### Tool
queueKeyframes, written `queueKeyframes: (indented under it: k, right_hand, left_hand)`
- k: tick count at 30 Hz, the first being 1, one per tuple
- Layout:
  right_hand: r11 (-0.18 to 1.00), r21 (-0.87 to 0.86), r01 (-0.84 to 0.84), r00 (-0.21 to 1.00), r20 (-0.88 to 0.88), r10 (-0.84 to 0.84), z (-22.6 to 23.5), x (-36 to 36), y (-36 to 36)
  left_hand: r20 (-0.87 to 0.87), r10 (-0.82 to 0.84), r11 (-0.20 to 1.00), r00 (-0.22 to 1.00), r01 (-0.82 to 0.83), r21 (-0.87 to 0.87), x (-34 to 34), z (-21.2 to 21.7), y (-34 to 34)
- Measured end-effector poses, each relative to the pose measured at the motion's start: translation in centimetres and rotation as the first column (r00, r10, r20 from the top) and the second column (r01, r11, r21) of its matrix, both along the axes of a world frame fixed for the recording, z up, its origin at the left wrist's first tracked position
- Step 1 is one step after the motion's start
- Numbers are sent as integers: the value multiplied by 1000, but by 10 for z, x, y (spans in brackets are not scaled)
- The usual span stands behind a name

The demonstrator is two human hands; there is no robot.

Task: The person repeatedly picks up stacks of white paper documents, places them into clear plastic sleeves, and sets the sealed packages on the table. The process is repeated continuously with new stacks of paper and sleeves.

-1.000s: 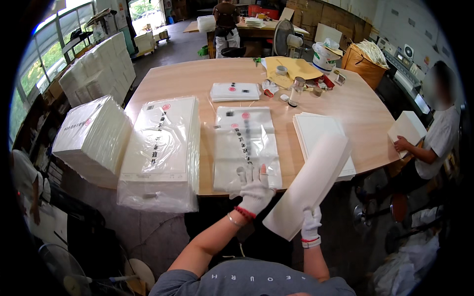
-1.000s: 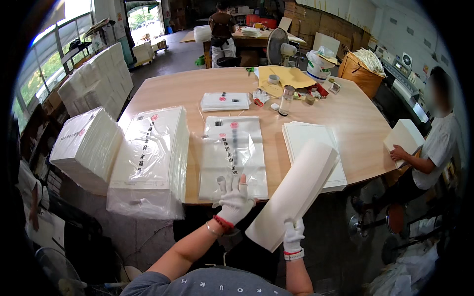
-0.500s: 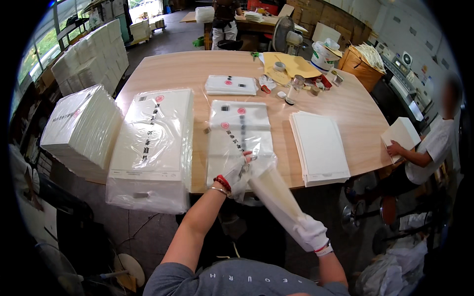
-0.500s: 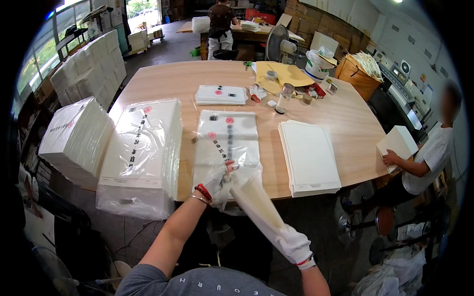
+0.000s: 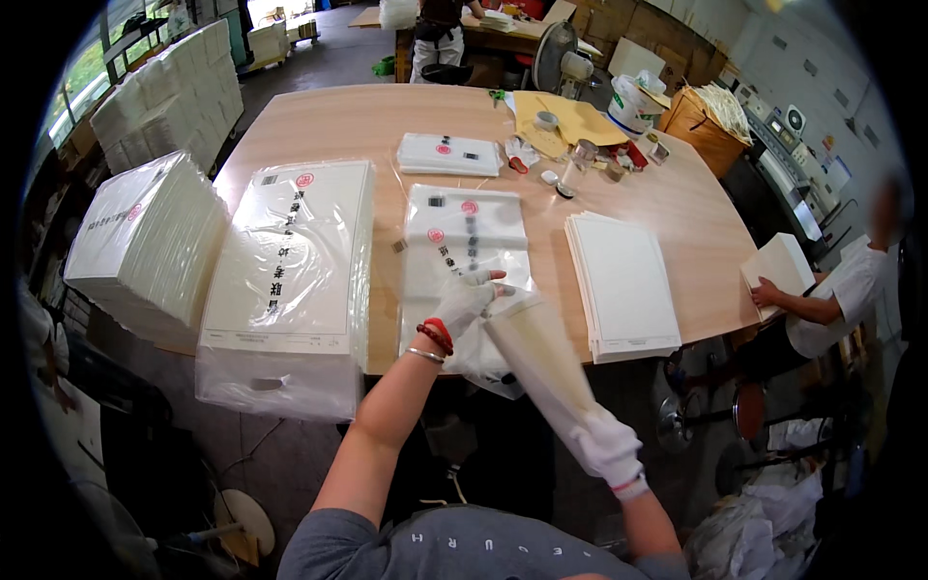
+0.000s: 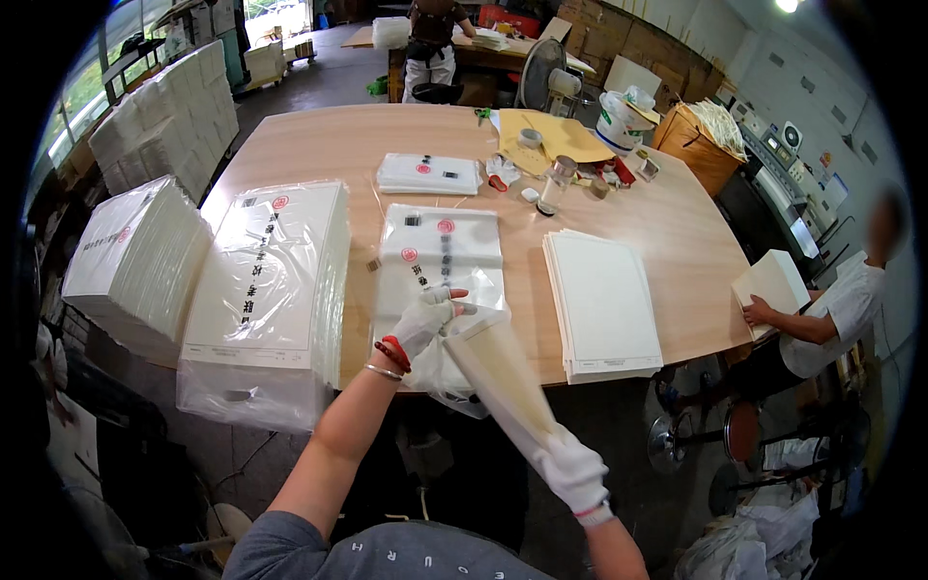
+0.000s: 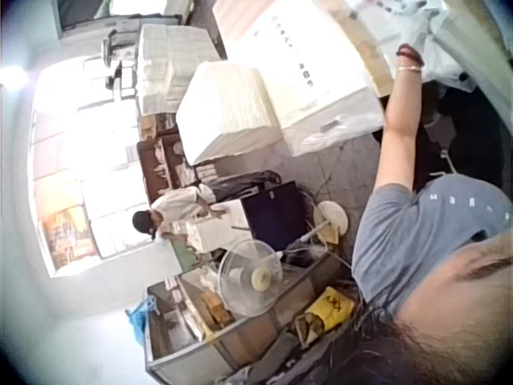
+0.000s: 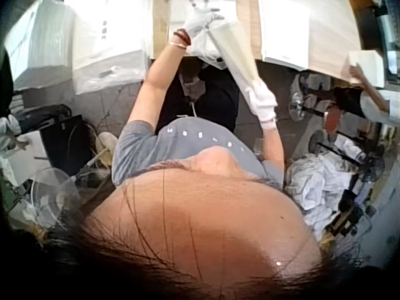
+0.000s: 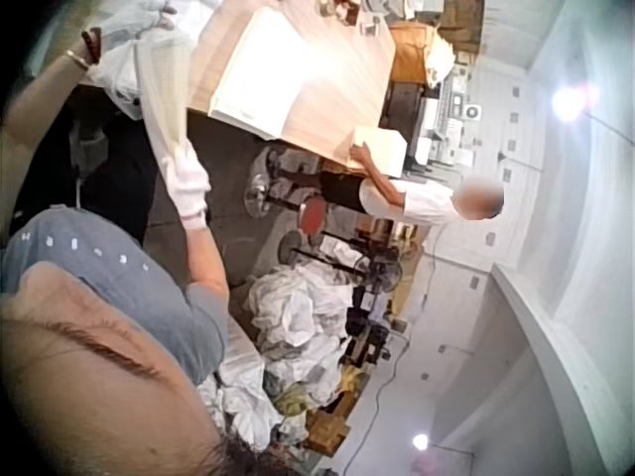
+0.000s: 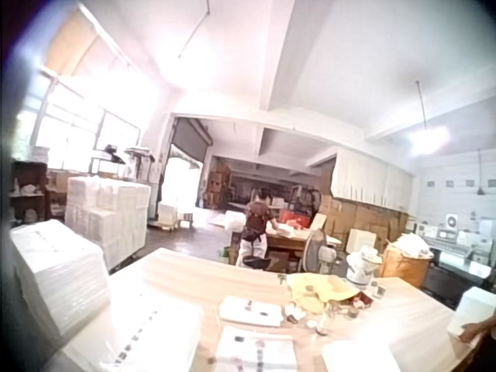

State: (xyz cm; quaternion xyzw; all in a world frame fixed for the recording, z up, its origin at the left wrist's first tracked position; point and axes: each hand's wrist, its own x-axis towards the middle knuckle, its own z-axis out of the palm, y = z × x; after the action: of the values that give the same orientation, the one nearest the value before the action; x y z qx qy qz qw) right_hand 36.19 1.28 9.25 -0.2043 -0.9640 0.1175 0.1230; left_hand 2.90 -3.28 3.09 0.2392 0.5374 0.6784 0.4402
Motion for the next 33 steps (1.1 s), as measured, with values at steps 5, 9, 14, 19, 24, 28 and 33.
queueKeyframes:
  k: [5,9,14,19,24,28,33]
  right_hand:
    - [995,12,-103,986,134,101,-60,-61,43]
    - [962,-228,152,968,233,-98,-31,-114,37]
    - [949,-20,315,863,-409,-295,-127,-142,63]
    - [826,-284,487,859,323,-396,-90,-185,72]
    - [901,-182,393,881,354,-313,-109,-142,69]
    - [913,-318,255,946,277,-168,-91,-101,31]
    - [895,-418,158,976,205,-77,-88,-51,-6]
  left_hand:
    - [-922,-52,999,384,25,-46,102,16,16]
    - [-843,-64,996,535,-18,-87,111,6,-4]
    - [-994,36,993,105,-118,23,67,-51,-30]
    - [-977,164,948,135,-295,118,3,-146,-64]
    - [-767,323,866,555,-500,3,16,-127,-100]
    - [-861,255,838,440,-544,-30,64,-75,-147]
    - [-880,175,834,441,-542,-105,117,-68,-194]
